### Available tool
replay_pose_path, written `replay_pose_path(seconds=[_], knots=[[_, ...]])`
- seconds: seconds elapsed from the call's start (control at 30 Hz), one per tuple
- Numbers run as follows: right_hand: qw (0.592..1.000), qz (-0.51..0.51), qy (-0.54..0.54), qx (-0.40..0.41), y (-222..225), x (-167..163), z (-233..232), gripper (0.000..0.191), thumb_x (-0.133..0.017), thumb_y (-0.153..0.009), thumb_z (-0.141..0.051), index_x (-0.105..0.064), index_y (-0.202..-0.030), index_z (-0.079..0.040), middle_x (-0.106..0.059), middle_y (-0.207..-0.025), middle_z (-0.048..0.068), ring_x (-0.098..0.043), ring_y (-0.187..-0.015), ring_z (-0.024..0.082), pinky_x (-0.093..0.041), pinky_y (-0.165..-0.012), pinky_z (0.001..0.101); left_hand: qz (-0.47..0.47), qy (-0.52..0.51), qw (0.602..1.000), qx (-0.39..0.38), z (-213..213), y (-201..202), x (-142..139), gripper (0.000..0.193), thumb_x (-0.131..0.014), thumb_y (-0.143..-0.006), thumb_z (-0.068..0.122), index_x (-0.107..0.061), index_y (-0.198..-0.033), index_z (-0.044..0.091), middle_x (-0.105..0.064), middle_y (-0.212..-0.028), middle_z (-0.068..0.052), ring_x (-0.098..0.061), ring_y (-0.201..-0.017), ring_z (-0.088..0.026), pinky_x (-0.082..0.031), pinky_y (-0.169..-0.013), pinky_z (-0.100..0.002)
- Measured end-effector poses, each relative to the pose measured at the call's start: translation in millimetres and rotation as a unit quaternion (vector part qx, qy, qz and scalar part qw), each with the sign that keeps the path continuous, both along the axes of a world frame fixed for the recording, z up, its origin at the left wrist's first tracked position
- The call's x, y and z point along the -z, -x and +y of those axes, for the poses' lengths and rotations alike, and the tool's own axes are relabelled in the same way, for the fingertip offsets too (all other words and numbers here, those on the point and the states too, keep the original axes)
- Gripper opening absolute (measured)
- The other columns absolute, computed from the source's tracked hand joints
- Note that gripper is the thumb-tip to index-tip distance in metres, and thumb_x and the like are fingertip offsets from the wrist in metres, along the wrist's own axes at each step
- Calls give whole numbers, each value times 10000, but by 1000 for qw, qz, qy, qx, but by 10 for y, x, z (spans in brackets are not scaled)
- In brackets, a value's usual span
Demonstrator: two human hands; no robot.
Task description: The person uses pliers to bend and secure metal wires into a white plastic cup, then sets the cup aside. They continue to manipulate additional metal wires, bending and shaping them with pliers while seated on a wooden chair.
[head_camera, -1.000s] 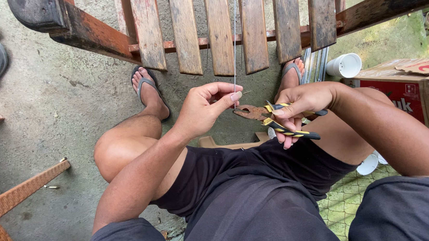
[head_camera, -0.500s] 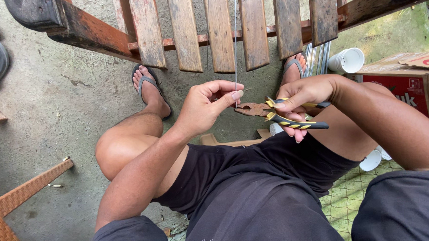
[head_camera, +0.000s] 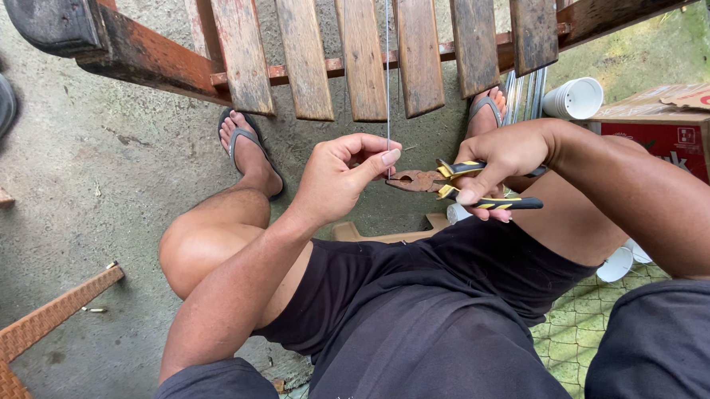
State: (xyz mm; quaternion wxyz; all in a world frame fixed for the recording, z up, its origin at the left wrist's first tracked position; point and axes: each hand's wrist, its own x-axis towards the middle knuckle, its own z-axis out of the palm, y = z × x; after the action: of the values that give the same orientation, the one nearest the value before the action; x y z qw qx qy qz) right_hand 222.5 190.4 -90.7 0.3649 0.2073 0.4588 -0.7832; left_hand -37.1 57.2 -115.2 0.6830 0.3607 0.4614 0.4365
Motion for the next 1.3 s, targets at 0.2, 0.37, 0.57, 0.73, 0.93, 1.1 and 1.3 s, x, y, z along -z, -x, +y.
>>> replay_pose_path(seconds=[0.2, 0.37, 0.57, 0.73, 0.93, 1.1, 1.3], knots=[[995, -69, -78, -1, 83, -200, -60, 314, -791, -836, -271, -731, -772, 30, -752, -653, 97, -764, -590, 189, -597, -559, 302, 19, -7, 1000, -12, 25, -29, 30, 193, -715, -989, 126, -752, -1117, -14, -766, -954, -58, -707, -855, -91, -604, -796, -256], [981, -46, -185, -13, 109, -335, -117, 352, -826, -814, -304, -695, -736, 13, -742, -650, 61, -747, -597, 148, -548, -542, 293, 3, -18, 1000, -9, 35, -22, 58, 194, -716, -985, 130, -748, -1114, -10, -765, -986, -47, -711, -879, -83, -606, -828, -254], [954, -76, -288, -44, 148, -469, -194, 374, -830, -814, -384, -712, -767, -32, -756, -635, 34, -721, -585, 132, -552, -542, 309, -2, -19, 1000, -17, 24, -19, 48, 181, -738, -968, 119, -747, -1093, -12, -769, -990, -50, -719, -891, -85, -609, -833, -256], [922, -49, -381, -57, 134, -517, -219, 382, -822, -809, -410, -708, -793, -46, -720, -601, 62, -685, -535, 181, -528, -526, 354, 37, -38, 999, -11, 39, 1, -5, 184, -748, -969, 123, -756, -1088, -17, -773, -969, -56, -707, -867, -83, -583, -792, -244], [843, 147, -517, -17, 18, -432, -335, 383, -846, -795, -352, -676, -725, -16, -643, -621, 165, -611, -576, 364, -495, -566, 435, 24, -44, 999, -3, 5, 15, -50, 190, -727, -975, 126, -748, -1109, -7, -770, -982, -51, -713, -889, -80, -588, -819, -240], [804, 150, -575, 0, -30, -380, -380, 319, -844, -775, -311, -686, -747, -36, -677, -672, 161, -651, -663, 398, -509, -615, 478, 37, -35, 999, 0, 12, 10, -11, 182, -734, -967, 119, -751, -1096, -8, -768, -976, -52, -704, -877, -80, -580, -800, -245], [790, 149, -595, -1, -73, -309, -411, 351, -815, -770, -388, -713, -775, -52, -695, -673, 153, -663, -640, 393, -518, -594, 482, 19, -36, 999, -13, 42, 0, 110, 190, -757, -946, 117, -743, -1097, 3, -767, -1024, -29, -693, -925, -69, -570, -842, -241]])
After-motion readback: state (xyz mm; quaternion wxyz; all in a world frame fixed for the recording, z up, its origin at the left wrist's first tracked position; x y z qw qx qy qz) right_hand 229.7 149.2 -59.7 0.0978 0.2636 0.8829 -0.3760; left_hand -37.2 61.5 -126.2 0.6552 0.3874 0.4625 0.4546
